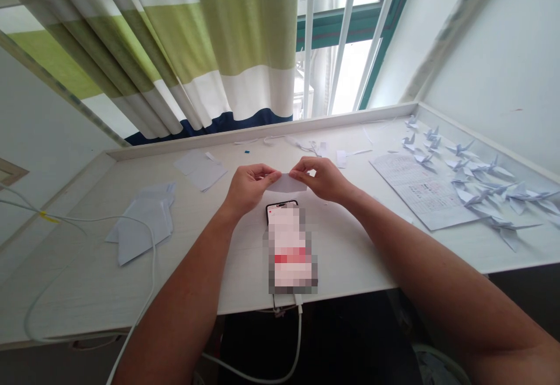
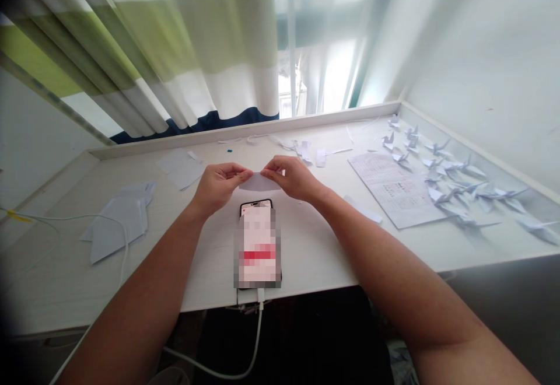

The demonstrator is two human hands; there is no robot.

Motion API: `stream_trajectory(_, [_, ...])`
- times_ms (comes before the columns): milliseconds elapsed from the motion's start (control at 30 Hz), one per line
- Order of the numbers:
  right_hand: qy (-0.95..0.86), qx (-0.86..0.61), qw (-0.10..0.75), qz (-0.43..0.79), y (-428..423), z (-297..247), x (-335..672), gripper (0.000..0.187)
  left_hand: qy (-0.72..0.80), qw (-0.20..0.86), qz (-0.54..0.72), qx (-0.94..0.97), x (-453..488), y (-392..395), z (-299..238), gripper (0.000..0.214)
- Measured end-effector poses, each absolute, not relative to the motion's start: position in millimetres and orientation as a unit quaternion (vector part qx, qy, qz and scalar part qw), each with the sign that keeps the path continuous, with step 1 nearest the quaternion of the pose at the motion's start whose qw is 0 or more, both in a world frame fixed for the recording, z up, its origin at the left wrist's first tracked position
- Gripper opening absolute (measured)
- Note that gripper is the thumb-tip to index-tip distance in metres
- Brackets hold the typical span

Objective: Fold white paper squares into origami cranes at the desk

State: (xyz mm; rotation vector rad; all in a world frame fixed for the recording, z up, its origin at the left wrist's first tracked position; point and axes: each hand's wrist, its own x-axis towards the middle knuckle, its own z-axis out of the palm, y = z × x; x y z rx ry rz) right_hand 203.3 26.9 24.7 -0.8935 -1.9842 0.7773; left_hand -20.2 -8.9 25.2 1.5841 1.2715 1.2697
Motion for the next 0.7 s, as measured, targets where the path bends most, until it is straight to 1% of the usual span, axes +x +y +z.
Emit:
stream_trajectory(133, [-0.789, -0.353, 0.412, 0.289, 32.3, 22.7, 208.0, 0.028, 0.496, 0.369, 0.522, 0.587, -23.3, -6.6, 27.6, 0.04])
stream_trajectory(267, [-0.772, -0.35, 0.431, 0.31, 34.6, 19.6, 206.7, 0.03, 0.478, 0.409, 0.548, 0.552, -20.1, -5.8, 26.9, 0.043])
stream_trajectory(333, [-0.762, -0.354, 0.438, 0.32, 35.0, 19.0, 205.8, 0.029, 0.477, 0.406, 0.547, 0.555, -18.7, -6.3, 25.5, 0.04])
stream_trajectory(400, [-0.762, -0.353, 0.439, 0.32, 35.0, 19.3, 205.7, 0.026, 0.492, 0.379, 0.528, 0.579, -18.4, -7.4, 24.8, 0.036])
stream_trajectory(567, [-0.785, -0.347, 0.423, 0.289, 33.6, 21.1, 207.5, 0.025, 0.511, 0.253, 0.482, 0.665, -18.4, -10.1, 27.7, 0.022])
stream_trajectory(700, [-0.805, -0.339, 0.411, 0.261, 31.7, 21.5, 207.2, 0.023, 0.504, 0.201, 0.464, 0.7, -18.3, -10.5, 27.5, 0.015])
